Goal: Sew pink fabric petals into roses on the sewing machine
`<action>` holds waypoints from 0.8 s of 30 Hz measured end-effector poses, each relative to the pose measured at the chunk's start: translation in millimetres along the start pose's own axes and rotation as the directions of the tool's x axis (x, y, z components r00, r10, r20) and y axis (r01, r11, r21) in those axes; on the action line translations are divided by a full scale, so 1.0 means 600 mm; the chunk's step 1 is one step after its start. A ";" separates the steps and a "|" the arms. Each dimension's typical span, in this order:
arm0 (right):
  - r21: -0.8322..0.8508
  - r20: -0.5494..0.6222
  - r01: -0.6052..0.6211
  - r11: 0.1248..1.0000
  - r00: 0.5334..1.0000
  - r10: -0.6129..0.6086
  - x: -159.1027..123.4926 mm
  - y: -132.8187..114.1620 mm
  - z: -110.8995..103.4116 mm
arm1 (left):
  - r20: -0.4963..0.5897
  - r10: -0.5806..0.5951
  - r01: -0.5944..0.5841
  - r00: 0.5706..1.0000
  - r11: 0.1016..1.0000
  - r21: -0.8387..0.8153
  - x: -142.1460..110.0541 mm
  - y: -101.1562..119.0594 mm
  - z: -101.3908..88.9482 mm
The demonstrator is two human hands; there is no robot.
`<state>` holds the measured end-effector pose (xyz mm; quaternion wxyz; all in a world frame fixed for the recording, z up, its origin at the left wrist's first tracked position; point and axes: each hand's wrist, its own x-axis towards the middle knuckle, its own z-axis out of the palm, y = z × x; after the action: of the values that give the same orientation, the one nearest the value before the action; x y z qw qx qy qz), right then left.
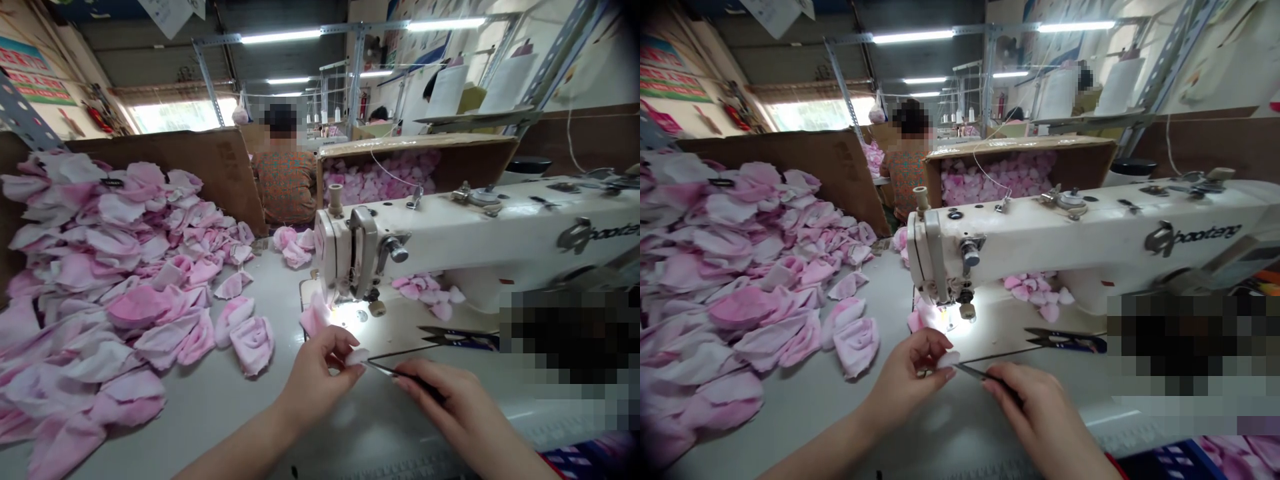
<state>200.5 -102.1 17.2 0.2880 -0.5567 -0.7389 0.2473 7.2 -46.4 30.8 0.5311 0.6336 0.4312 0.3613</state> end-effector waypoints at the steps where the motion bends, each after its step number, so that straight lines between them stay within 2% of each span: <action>1: 0.008 -0.007 0.001 1.000 1.000 -0.001 0.002 0.000 0.002 | 0.020 -0.012 0.013 1.000 0.999 -0.051 0.000 0.001 0.000; 5: 0.030 -0.025 -0.008 1.000 1.000 0.009 0.009 0.000 0.002 | 0.134 -0.094 0.129 0.987 0.951 -0.282 0.005 0.003 -0.003; 7: 0.031 -0.015 -0.002 1.000 1.000 0.003 0.011 -0.001 0.000 | 0.129 -0.116 0.151 0.985 0.938 -0.311 0.007 0.004 -0.004; 15: 0.015 -0.086 -0.022 1.000 0.996 0.023 0.013 0.005 -0.006 | -0.016 -0.126 0.116 0.992 0.950 -0.291 0.006 0.003 -0.005; 20: 0.072 -0.089 -0.007 0.997 0.996 0.014 0.022 -0.003 0.001 | -0.042 -0.074 0.061 0.996 0.963 -0.264 0.004 -0.003 0.001; 24: 0.066 -0.095 0.009 0.998 0.996 -0.003 0.024 0.003 0.011 | -0.005 -0.069 0.066 0.998 0.976 -0.208 0.001 -0.006 0.001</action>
<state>194.1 -88.2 13.5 0.3418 -0.5556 -0.7175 0.2444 7.2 -45.9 27.0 0.6037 0.5575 0.4157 0.3898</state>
